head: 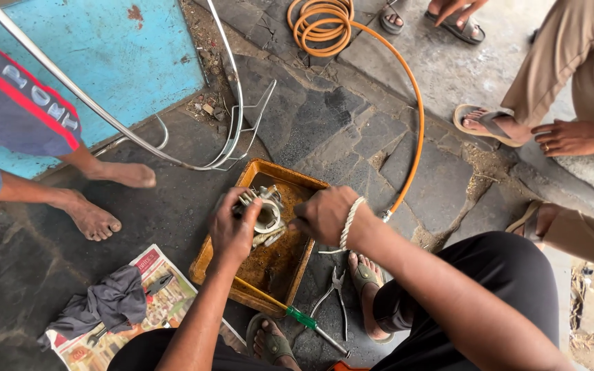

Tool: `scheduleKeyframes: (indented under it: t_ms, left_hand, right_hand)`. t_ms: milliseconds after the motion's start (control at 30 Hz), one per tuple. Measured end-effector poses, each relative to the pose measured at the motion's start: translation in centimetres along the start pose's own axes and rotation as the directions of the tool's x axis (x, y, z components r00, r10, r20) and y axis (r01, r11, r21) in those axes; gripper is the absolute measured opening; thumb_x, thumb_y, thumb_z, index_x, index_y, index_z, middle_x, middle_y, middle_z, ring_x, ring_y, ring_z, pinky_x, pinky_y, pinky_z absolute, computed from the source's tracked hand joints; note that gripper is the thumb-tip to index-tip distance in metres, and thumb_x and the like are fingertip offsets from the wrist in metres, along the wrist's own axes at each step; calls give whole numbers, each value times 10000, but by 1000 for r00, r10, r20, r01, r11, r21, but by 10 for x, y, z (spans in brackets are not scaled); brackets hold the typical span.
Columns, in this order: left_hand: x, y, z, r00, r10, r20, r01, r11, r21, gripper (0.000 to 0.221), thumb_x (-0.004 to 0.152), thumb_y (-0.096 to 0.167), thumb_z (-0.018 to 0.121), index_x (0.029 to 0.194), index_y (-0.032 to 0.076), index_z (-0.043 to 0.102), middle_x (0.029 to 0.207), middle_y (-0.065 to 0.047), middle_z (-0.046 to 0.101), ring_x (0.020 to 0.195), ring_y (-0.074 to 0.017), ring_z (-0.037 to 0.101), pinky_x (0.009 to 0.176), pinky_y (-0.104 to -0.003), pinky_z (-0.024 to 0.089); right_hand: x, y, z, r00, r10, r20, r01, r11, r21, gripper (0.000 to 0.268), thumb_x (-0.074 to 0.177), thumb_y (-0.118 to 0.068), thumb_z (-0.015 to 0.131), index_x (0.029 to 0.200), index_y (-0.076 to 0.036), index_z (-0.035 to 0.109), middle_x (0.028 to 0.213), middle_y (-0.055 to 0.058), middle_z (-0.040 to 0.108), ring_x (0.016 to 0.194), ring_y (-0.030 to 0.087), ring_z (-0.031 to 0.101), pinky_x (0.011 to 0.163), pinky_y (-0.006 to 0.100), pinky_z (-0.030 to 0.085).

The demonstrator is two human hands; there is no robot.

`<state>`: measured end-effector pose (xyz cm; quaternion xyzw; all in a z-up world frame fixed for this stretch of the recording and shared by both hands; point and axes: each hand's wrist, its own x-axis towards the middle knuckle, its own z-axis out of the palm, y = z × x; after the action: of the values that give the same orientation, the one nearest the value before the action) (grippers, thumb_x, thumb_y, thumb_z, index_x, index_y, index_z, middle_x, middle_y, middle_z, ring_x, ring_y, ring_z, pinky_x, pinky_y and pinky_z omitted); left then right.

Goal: Cleaning a motorcycle carburetor using fuel and a brush in a workshop.

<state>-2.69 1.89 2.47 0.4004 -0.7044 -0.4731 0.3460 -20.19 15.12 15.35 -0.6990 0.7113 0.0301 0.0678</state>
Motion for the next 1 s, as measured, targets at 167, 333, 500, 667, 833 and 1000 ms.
scheduleKeyframes:
  t_ms: [167,333,500,667,833,1000]
  left_hand:
    - [2,0,3,994,109,-2,-109,994,10,442,928,457,650,1184,98,676,1058,-109,735,961,-246,735,805,-417,589]
    - [7,-5,5,994,107,20,-107,994,28,459,896,473,672,1186,117,671,1051,-95,749,954,-227,745,805,-392,600]
    - [8,0,3,998,57,20,-58,998,37,466,912,531,641,1172,147,678,1007,-90,766,905,-208,760,763,-399,600]
    - [9,-2,6,995,-95,-4,95,992,84,529,864,563,657,1225,177,652,1042,-117,728,900,-257,723,759,-436,579]
    - [7,2,7,973,137,-188,-126,990,65,496,905,538,700,1173,121,676,1141,-115,731,1051,-307,707,889,-443,557]
    - [11,-3,7,988,84,-128,-80,996,33,490,867,533,708,1154,136,687,1153,-115,721,1052,-310,701,882,-444,553]
  right_hand:
    - [0,8,-5,997,43,69,-44,999,4,440,980,-559,549,886,-163,715,681,69,682,644,281,696,561,440,549]
    - [6,-3,-3,999,-27,-45,24,998,-52,438,959,-539,608,812,-139,712,662,91,685,660,294,691,587,441,540]
    - [6,4,-10,1000,12,-19,-12,1000,15,368,944,-502,609,869,-156,713,679,83,695,637,292,695,555,439,536]
    - [10,-3,19,986,-43,-160,31,996,-78,372,924,-480,644,806,-135,718,713,98,712,681,321,697,600,452,548]
    - [2,2,-4,988,97,-117,-100,995,-27,325,900,-496,624,934,-200,754,695,109,722,668,337,717,603,462,569]
    - [1,-13,20,960,43,-277,-57,998,-41,320,933,-450,625,888,-153,733,691,128,710,644,349,701,573,471,552]
